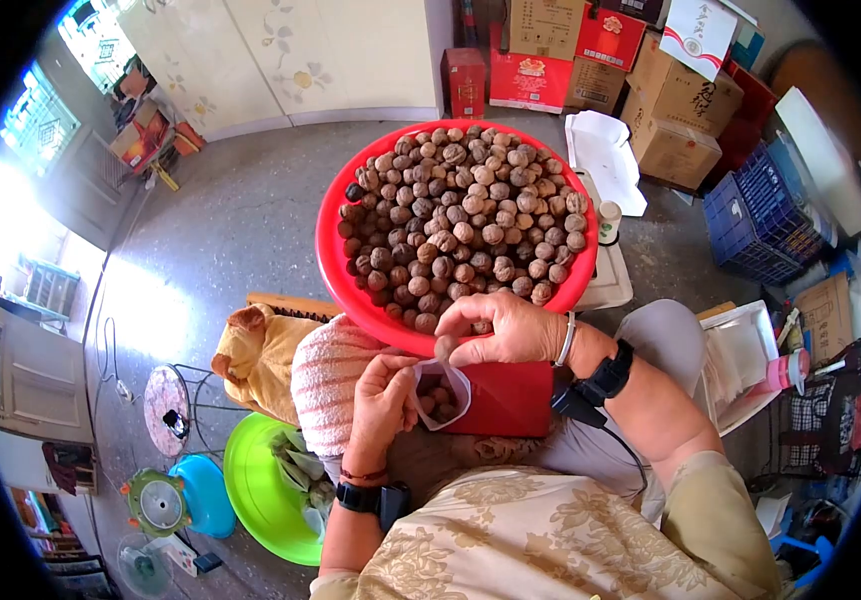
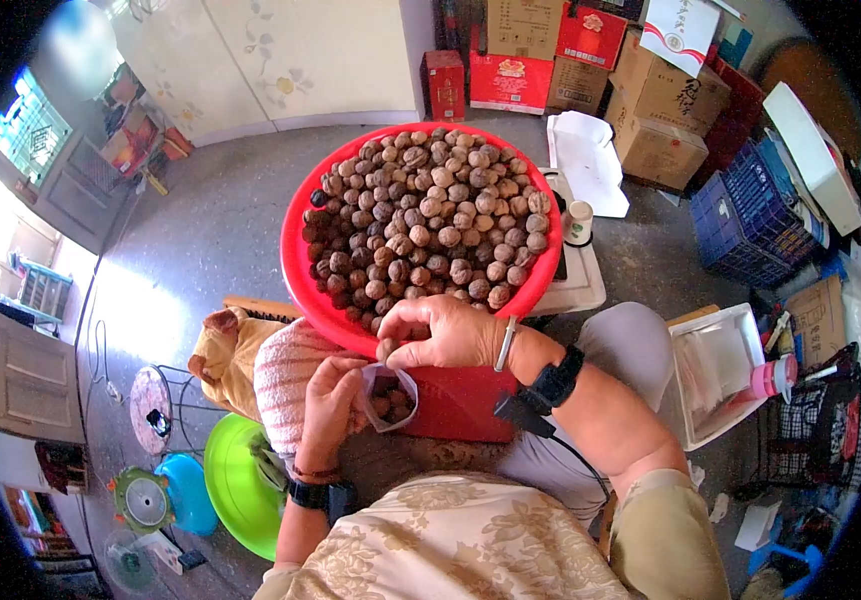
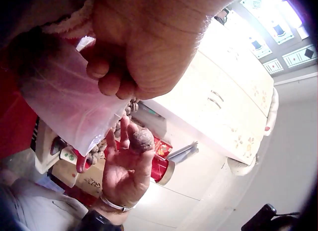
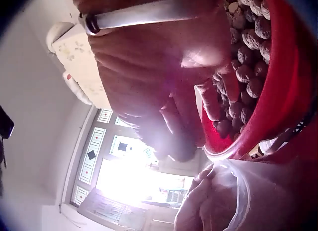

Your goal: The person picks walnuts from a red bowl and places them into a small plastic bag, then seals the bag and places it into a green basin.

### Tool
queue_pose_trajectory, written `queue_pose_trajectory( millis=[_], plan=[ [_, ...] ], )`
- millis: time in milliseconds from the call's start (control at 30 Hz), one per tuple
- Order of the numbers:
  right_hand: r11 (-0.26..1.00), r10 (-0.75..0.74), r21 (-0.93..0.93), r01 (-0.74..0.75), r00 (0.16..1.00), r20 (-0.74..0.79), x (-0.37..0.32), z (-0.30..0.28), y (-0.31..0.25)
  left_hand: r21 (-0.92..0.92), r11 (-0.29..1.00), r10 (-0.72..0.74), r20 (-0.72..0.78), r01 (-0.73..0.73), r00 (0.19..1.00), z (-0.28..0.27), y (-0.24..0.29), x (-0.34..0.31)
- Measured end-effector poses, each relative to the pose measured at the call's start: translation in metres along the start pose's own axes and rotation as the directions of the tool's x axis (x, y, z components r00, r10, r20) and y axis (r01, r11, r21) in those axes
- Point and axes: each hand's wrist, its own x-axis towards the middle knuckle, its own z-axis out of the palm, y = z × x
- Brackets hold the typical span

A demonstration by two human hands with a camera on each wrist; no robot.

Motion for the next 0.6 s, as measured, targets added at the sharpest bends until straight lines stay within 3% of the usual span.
queue_pose_trajectory(
  millis=[67,133,167,200,300,333,400,467,533,567,600],
  plan=[
    [1.000,0.002,0.007,-0.001,0.999,-0.044,0.000,0.001,0.002,0.003,1.000,0.002,0.008,-0.002,1.000,-0.001,-0.001,0.000],
    [0.962,-0.092,-0.272,0.029,0.971,-0.221,0.004,-0.005,0.003,0.006,1.000,0.003,0.017,-0.003,1.000,-0.002,-0.001,0.000],
    [0.977,-0.039,-0.212,-0.036,0.940,-0.339,0.007,-0.009,0.014,-0.012,1.000,0.011,0.026,-0.011,1.000,-0.001,-0.001,0.000],
    [0.961,-0.097,-0.276,-0.027,0.899,-0.426,0.011,-0.014,0.022,-0.031,0.999,0.019,0.035,-0.018,0.999,-0.001,-0.001,0.000],
    [0.909,-0.064,-0.366,-0.198,0.803,-0.593,0.009,-0.030,0.024,-0.004,1.000,-0.002,0.006,0.002,1.000,-0.001,-0.002,0.000],
    [0.908,-0.063,-0.367,-0.200,0.802,-0.594,0.009,-0.033,0.026,-0.005,1.000,-0.002,0.008,0.002,1.000,-0.001,-0.001,0.000],
    [0.841,0.028,-0.408,-0.356,0.781,-0.624,0.009,-0.040,0.038,-0.014,1.000,-0.011,0.000,0.011,1.000,0.000,0.000,-0.001],
    [0.816,-0.007,-0.461,-0.349,0.792,-0.611,0.008,-0.044,0.053,-0.026,1.000,0.011,0.014,-0.010,1.000,-0.002,-0.003,0.001],
    [0.449,-0.142,-0.793,-0.412,0.844,-0.518,0.004,-0.042,0.059,-0.038,0.999,0.033,0.025,-0.032,0.999,-0.003,-0.004,0.001],
    [0.443,-0.046,-0.773,-0.454,0.850,-0.525,0.004,-0.040,0.060,-0.042,0.999,0.016,0.026,-0.015,1.000,-0.003,-0.002,0.000],
    [0.442,-0.046,-0.774,-0.454,0.850,-0.525,0.004,-0.038,0.061,-0.047,0.999,-0.001,0.026,0.002,1.000,-0.003,-0.002,0.000]
  ],
)
